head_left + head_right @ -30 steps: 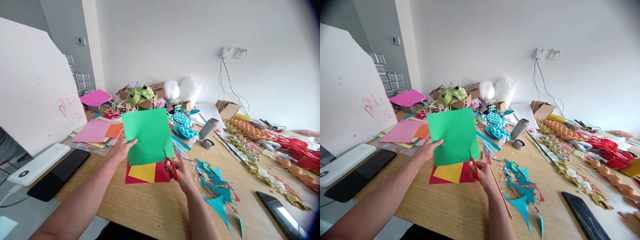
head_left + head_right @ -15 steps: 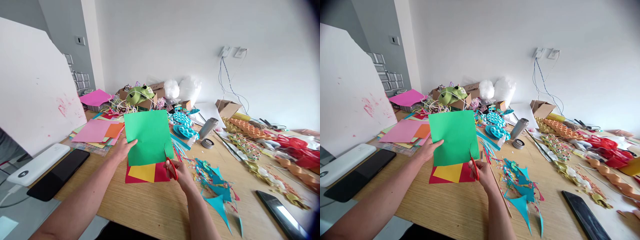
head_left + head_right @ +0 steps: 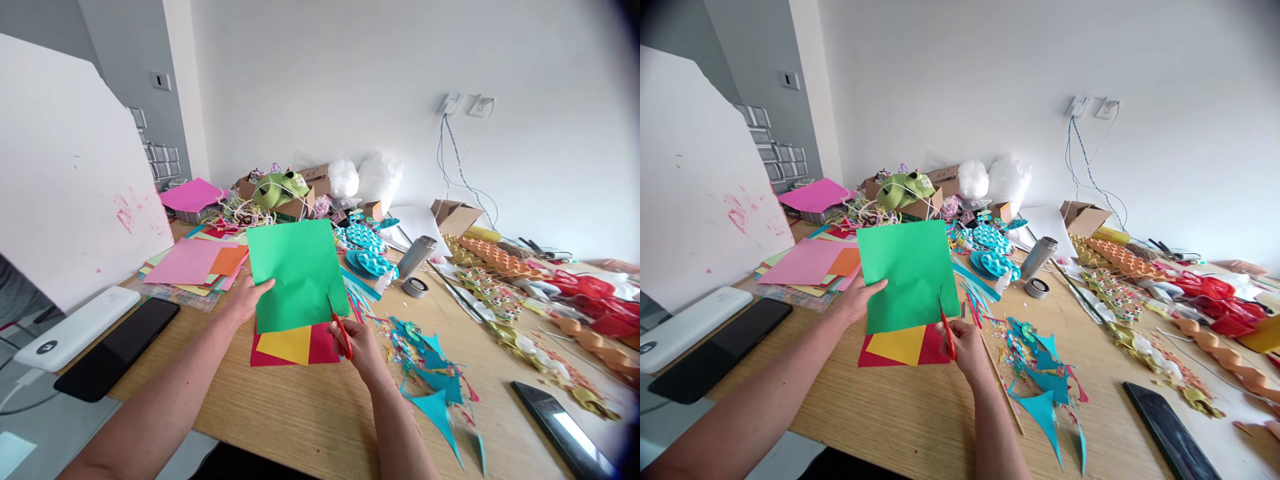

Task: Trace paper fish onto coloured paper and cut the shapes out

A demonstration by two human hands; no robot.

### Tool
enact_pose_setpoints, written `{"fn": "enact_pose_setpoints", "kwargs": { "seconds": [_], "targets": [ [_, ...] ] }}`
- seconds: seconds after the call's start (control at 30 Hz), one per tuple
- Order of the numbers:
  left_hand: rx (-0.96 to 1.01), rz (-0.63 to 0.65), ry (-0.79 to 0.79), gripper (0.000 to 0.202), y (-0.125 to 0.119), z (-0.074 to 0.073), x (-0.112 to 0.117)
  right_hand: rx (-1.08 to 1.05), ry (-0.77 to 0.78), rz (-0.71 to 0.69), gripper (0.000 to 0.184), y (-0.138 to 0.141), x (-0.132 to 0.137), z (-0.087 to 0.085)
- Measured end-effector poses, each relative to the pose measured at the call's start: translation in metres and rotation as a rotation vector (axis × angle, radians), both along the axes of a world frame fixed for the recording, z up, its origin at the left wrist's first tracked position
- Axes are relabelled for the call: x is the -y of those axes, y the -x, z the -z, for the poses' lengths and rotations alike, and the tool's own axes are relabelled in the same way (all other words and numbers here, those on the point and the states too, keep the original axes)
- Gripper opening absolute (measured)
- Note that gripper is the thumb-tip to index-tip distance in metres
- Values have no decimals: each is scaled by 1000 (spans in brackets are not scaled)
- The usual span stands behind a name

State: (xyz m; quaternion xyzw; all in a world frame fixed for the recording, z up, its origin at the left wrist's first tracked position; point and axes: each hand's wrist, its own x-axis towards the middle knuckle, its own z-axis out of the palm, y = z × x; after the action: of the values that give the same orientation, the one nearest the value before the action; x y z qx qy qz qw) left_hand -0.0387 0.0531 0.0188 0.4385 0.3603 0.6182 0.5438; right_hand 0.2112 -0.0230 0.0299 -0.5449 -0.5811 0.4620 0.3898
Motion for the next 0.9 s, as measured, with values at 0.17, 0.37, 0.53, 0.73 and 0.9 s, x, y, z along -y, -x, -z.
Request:
{"fn": "enact_pose_setpoints", "kwargs": {
  "seconds": [0.17,0.37,0.53,0.73,0.9],
  "targets": [
    [-5,-7,0,63,0,1,0,-9,-15,0,49,1,0,0],
    [4,9,-4,62,1,2,0,-17,-17,33,49,4,0,0],
    [-21,-2,-3,65,0,1,1,-34,-35,42,48,5,-3,7],
    [-27,7,-22,65,0,-1,2,-27,-37,34,46,4,-2,5],
    [-24,-1,-13,66,0,0,1,-21,-27,33,46,4,0,2]
  ]
}}
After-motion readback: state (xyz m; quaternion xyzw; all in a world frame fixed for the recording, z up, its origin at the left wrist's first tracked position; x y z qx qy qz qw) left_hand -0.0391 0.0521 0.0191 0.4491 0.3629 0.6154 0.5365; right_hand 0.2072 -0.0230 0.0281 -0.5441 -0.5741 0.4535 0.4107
